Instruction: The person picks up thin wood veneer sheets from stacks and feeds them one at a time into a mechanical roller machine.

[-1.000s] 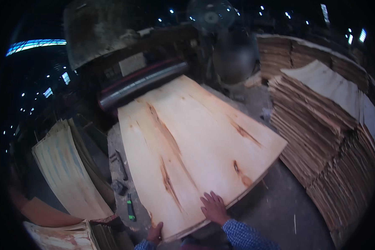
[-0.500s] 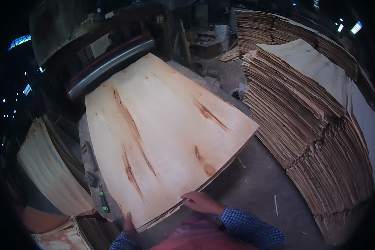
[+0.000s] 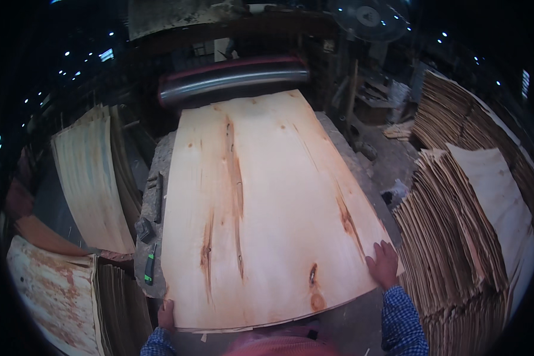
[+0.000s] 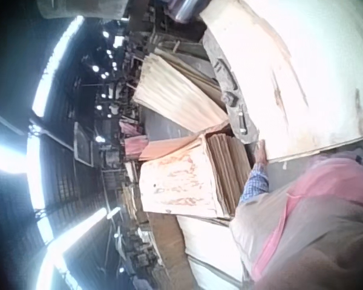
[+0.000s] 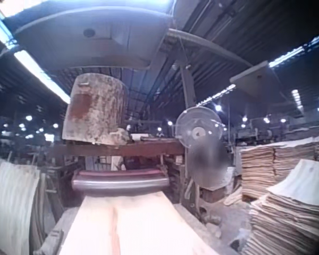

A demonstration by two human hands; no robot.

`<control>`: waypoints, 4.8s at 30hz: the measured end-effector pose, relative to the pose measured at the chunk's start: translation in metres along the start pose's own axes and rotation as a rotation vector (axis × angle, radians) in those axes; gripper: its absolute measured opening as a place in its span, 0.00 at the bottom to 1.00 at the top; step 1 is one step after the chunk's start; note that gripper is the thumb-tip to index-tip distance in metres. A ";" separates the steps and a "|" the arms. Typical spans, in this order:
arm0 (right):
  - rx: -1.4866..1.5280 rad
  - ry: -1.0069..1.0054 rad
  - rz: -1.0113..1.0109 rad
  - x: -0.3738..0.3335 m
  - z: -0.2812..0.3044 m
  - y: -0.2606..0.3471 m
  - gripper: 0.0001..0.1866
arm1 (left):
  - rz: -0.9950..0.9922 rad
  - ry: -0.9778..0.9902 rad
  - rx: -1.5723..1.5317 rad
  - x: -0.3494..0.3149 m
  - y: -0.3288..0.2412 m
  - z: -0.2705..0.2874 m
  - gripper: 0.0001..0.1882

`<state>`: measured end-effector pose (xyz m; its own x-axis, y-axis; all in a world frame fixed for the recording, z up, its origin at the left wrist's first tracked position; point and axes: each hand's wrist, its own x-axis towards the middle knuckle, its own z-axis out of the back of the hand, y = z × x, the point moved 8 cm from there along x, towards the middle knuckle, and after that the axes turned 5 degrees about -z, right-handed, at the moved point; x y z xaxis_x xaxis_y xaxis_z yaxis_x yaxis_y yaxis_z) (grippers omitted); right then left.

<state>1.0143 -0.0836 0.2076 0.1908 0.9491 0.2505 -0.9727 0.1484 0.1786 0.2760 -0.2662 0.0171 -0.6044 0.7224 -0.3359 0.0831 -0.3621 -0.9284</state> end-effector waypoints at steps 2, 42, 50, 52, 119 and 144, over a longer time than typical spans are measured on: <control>0.017 -0.038 0.014 0.031 -0.016 -0.009 0.31 | -0.106 -0.332 0.054 -0.007 0.002 0.035 0.33; 1.445 1.284 -0.561 0.080 -0.150 -0.059 0.33 | 0.057 -0.505 -1.138 -0.158 0.026 -0.151 0.31; 1.207 1.051 -0.483 0.081 -0.125 -0.081 0.33 | 0.126 -0.498 -1.069 -0.154 0.035 -0.126 0.32; 1.030 0.900 -0.434 0.091 -0.107 -0.087 0.33 | 0.100 -0.503 -1.104 -0.144 0.033 -0.112 0.31; 0.008 1.295 1.376 -1.117 -0.174 0.672 0.13 | 0.405 -0.894 -1.156 -0.643 0.549 0.867 0.25; -0.005 1.468 1.105 -0.989 -0.268 0.717 0.17 | 0.558 -1.336 -1.617 -0.654 0.625 0.836 0.21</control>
<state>0.0928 -0.8414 -0.1676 -0.7142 0.0498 -0.6982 -0.5592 -0.6405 0.5263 0.0603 -1.4571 -0.2106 -0.2719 -0.2402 -0.9319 0.3805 0.8626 -0.3334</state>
